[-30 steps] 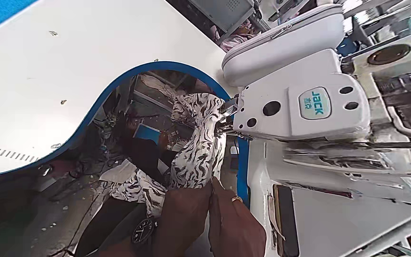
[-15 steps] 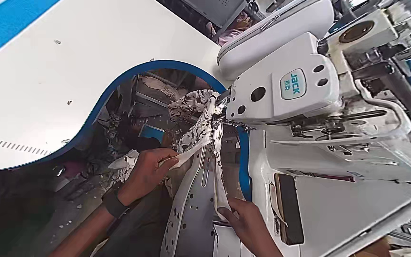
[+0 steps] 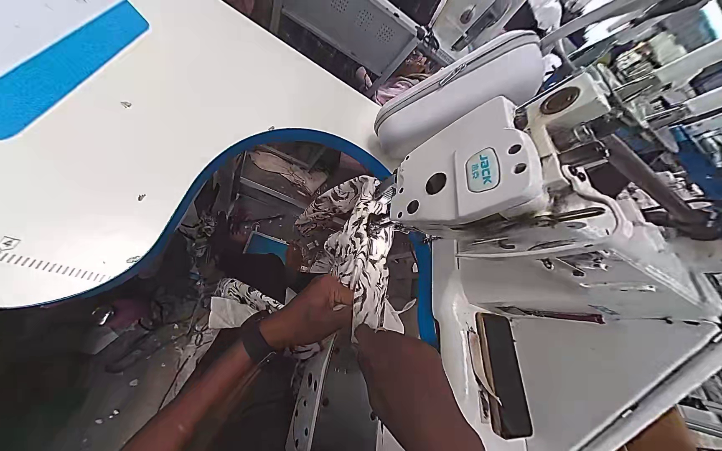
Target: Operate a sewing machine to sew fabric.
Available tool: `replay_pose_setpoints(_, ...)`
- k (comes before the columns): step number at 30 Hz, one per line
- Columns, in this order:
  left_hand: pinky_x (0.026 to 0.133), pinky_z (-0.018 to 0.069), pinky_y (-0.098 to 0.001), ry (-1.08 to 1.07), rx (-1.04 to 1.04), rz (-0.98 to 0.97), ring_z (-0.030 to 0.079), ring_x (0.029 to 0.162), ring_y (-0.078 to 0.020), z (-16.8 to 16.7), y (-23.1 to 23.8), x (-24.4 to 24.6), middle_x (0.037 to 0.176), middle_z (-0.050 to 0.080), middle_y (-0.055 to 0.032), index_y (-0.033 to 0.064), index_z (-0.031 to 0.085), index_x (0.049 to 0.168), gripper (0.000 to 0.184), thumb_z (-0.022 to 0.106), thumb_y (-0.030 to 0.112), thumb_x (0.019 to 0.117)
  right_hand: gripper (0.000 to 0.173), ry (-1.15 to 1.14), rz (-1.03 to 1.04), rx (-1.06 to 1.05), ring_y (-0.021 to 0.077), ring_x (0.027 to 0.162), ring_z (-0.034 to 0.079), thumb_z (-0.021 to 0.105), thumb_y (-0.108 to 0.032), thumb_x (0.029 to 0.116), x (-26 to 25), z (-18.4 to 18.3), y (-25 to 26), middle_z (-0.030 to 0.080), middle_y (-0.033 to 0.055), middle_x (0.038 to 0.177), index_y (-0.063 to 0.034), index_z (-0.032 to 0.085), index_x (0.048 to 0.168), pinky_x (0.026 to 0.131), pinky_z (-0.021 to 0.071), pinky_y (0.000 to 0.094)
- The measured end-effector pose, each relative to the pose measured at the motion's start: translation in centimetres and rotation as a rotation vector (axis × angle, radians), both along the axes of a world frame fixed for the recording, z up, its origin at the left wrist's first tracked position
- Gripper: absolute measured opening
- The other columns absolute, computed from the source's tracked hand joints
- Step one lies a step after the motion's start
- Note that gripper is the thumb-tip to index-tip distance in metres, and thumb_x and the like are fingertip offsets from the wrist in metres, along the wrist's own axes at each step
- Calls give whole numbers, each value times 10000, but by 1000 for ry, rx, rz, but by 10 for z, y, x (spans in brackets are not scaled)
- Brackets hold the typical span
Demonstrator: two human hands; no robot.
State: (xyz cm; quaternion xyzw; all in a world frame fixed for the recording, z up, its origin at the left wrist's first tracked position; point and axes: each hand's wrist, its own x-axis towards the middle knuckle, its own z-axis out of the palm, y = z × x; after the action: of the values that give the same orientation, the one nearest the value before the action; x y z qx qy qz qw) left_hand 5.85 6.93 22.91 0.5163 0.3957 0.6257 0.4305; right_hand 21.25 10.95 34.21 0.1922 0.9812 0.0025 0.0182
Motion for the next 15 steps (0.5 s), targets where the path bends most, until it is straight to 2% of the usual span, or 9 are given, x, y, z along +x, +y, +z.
replay_pose_setpoints(2, 545, 379, -222, 69, -64, 226, 481, 563, -9, 7, -7, 14, 598, 525, 22, 25, 600, 688, 261, 571, 91, 939, 126, 30, -57, -23, 291, 525, 655, 650, -141, 853, 0, -4, 4, 581, 87, 570, -45, 689, 781, 439, 495, 437)
replay_pose_setpoints(3, 617, 475, -263, 95, -125, 317, 585, 628, -48, 14, -17, 19, 680, 648, -33, -15, 723, 843, 236, 582, 129, 967, 140, 32, -80, -45, 300, 549, 662, 642, -151, 863, 6, -2, 6, 591, 92, 588, -44, 689, 786, 460, 501, 452)
replay_pose_setpoints(4, 672, 533, -252, 100, -190, 364, 642, 678, -37, 18, -30, 23, 767, 720, -33, 0, 773, 1006, 248, 594, 171, 989, 144, 14, -96, -73, 321, 575, 674, 647, -155, 863, 18, 5, 7, 613, 108, 611, -37, 706, 804, 482, 515, 481)
replay_pose_setpoints(5, 634, 513, -204, 80, -240, 389, 601, 643, 0, 15, -42, 23, 761, 698, 14, 35, 756, 1060, 235, 611, 207, 991, 139, -55, -127, -121, 359, 613, 689, 672, -144, 867, 32, 16, 9, 640, 137, 644, -20, 724, 831, 512, 530, 525)
replay_pose_setpoints(7, 578, 456, -158, 108, -289, 401, 522, 593, 36, -6, -65, 3, 705, 613, 62, 49, 701, 998, 188, 651, 229, 977, 173, -269, -198, -275, 436, 714, 702, 697, -164, 893, 61, 27, 20, 684, 201, 726, 4, 737, 886, 614, 533, 608)
replay_pose_setpoints(9, 638, 476, -220, 250, -316, 398, 546, 645, -8, -21, -75, -33, 751, 633, 19, 21, 707, 966, 213, 636, 221, 986, 272, -485, -312, -406, 512, 871, 692, 700, -235, 946, 75, 20, 39, 713, 276, 867, 32, 748, 969, 760, 507, 693)
replay_pose_setpoints(10, 656, 486, -269, 343, -299, 387, 568, 660, -46, -15, -78, -40, 763, 651, -7, 25, 717, 966, 234, 614, 233, 999, 288, -509, -336, -402, 516, 886, 690, 696, -251, 956, 80, 20, 41, 714, 280, 877, 32, 746, 963, 774, 498, 700)
replay_pose_setpoints(13, 518, 518, -360, 608, -98, 470, 629, 549, -160, 39, -78, 10, 649, 658, -55, 59, 740, 915, 245, 575, 216, 1005, 232, -150, 6, -197, 354, 650, 702, 683, -203, 914, 79, 54, 2, 685, 145, 667, -33, 733, 765, 605, 547, 540)
replay_pose_setpoints(15, 426, 477, -394, 674, -105, 662, 615, 472, -203, 42, -74, 67, 554, 610, -55, 81, 743, 834, 234, 567, 177, 954, 183, -68, 132, -259, 312, 637, 687, 659, -133, 912, 65, 53, -30, 683, 123, 662, -45, 734, 771, 587, 523, 478)
